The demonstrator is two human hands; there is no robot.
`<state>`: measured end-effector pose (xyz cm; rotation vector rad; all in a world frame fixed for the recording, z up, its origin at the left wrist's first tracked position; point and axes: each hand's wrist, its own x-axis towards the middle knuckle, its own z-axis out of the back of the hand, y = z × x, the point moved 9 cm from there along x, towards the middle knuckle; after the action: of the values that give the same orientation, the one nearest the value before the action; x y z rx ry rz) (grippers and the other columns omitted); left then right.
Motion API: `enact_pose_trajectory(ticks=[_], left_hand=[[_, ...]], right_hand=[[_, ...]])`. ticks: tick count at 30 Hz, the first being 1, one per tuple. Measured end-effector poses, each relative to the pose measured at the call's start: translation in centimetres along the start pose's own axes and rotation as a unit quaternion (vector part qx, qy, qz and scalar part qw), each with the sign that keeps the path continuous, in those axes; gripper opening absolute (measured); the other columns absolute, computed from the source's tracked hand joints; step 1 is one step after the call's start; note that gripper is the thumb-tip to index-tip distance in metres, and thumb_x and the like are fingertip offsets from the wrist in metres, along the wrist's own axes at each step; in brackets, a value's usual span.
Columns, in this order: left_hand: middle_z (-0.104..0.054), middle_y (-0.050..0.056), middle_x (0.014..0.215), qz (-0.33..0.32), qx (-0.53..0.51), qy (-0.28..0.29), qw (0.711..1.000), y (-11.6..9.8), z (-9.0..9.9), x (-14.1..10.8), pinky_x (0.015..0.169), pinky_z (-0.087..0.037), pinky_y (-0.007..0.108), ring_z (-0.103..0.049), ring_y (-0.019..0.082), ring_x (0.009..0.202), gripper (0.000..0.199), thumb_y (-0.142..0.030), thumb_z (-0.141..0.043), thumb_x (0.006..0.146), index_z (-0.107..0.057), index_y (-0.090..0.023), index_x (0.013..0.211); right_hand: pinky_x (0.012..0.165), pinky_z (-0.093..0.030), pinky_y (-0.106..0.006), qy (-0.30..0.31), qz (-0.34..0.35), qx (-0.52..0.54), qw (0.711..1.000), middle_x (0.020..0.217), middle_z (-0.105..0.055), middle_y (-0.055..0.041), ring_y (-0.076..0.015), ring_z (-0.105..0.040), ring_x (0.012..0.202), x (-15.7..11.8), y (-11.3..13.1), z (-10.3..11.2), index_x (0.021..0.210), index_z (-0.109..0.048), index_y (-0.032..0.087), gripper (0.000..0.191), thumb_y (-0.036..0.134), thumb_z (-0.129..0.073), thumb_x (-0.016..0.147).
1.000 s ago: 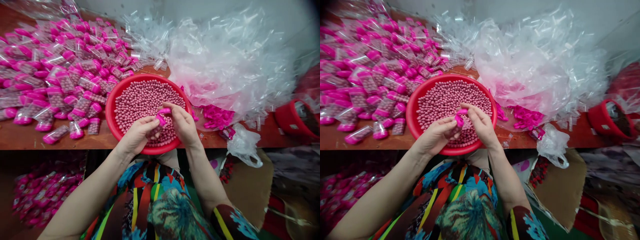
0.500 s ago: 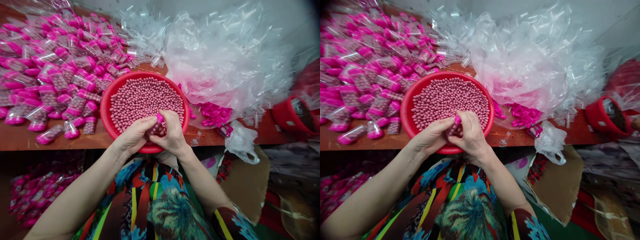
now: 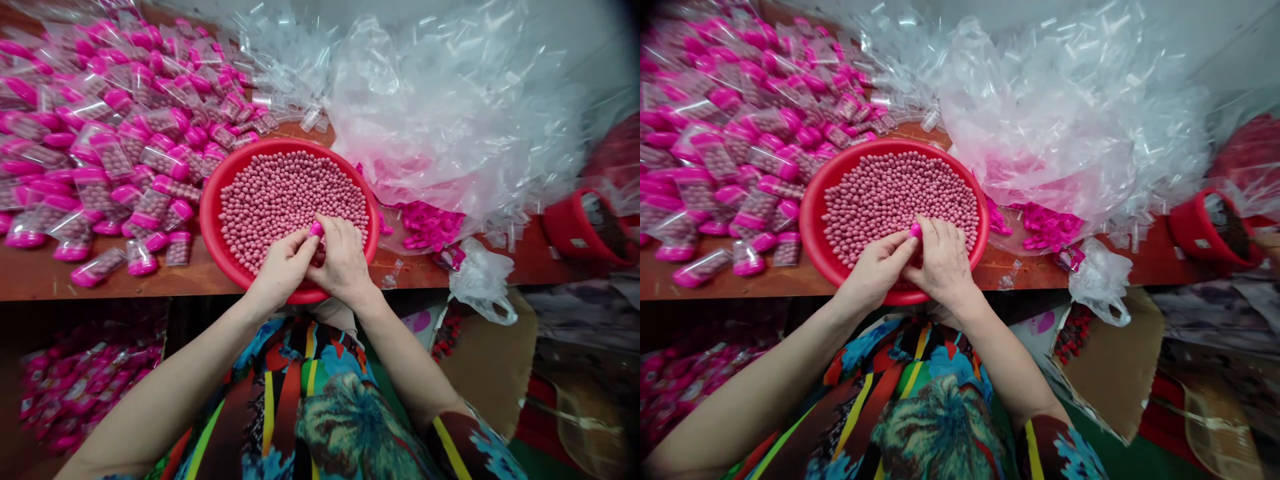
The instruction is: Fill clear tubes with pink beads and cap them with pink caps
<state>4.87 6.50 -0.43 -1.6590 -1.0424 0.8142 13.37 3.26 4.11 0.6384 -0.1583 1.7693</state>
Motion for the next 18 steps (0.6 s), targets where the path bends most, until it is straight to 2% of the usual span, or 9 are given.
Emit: enact_pose_trajectory(ticks=[3,6,11,13,15,17,18], left_hand=[[-0.071,0.003,0.084,-0.015,0.048,-0.01,0.999,-0.1,0.3,-0.1,0.077,-0.048,0.027,-0.06,0.017,0.081,0.028,-0.04,-0.063,0.095,-0.075,-0.015,0.09],[-0.064,0.001,0.073,-0.015,0.052,-0.016,0.998,-0.1,0.4,0.0,0.066,-0.044,0.025,-0.055,0.015,0.071,0.029,-0.037,-0.063,0.095,-0.07,-0.015,0.078],[-0.059,0.0,0.064,0.044,-0.008,-0.014,0.999,1.0,-0.3,0.0,0.058,-0.041,0.024,-0.05,0.012,0.062,0.036,-0.04,-0.063,0.093,-0.064,-0.015,0.068],[-0.06,0.001,0.064,0.041,-0.013,-0.019,0.999,0.9,-0.6,0.1,0.057,-0.042,0.024,-0.051,0.012,0.062,0.038,-0.044,-0.064,0.093,-0.064,-0.015,0.069],[-0.064,0.001,0.07,0.013,0.0,-0.019,1.0,-0.2,-0.3,0.3,0.06,-0.045,0.024,-0.055,0.013,0.066,0.037,-0.047,-0.064,0.094,-0.067,-0.015,0.076],[-0.068,0.002,0.079,-0.027,0.036,-0.041,0.998,-2.2,1.7,1.0,0.066,-0.051,0.027,-0.06,0.014,0.072,0.037,-0.051,-0.061,0.096,-0.07,-0.016,0.088],[-0.069,0.003,0.085,-0.051,0.067,-0.069,0.994,-3.5,3.6,1.4,0.071,-0.054,0.029,-0.062,0.015,0.076,0.039,-0.054,-0.059,0.098,-0.07,-0.016,0.094]], right_hand=[[0.093,-0.046,-0.05,0.004,0.016,-0.024,1.0,0.115,-0.064,-0.0199,-0.0332,-0.057,0.104,0.0,0.4,0.0,0.133,-0.056,0.007,0.05,0.032,-0.06,0.089],[0.086,-0.044,-0.047,0.022,0.029,-0.051,0.998,0.105,-0.064,-0.0176,-0.0314,-0.055,0.097,0.1,0.6,-0.2,0.122,-0.06,0.006,0.042,0.031,-0.058,0.089],[0.084,-0.043,-0.047,0.048,0.022,-0.087,0.995,0.098,-0.064,-0.0163,-0.0312,-0.054,0.093,0.3,0.8,-0.5,0.114,-0.065,0.007,0.041,0.039,-0.063,0.089],[0.087,-0.044,-0.049,0.054,0.006,-0.069,0.996,0.103,-0.065,-0.0178,-0.0328,-0.055,0.098,0.5,0.6,-0.7,0.12,-0.063,0.007,0.047,0.042,-0.065,0.089],[0.094,-0.045,-0.052,0.044,-0.004,-0.019,0.999,0.118,-0.064,-0.02,-0.0346,-0.057,0.108,0.5,0.3,-0.6,0.134,-0.057,0.008,0.058,0.045,-0.067,0.089],[0.102,-0.045,-0.052,0.011,-0.024,0.064,0.998,0.133,-0.06,-0.019,-0.0339,-0.057,0.118,0.5,-0.7,-0.1,0.147,-0.047,0.013,0.069,0.046,-0.067,0.091],[0.104,-0.046,-0.051,-0.013,-0.047,0.112,0.993,0.135,-0.059,-0.0171,-0.032,-0.058,0.119,0.3,-1.6,0.2,0.151,-0.042,0.017,0.068,0.046,-0.065,0.093]])
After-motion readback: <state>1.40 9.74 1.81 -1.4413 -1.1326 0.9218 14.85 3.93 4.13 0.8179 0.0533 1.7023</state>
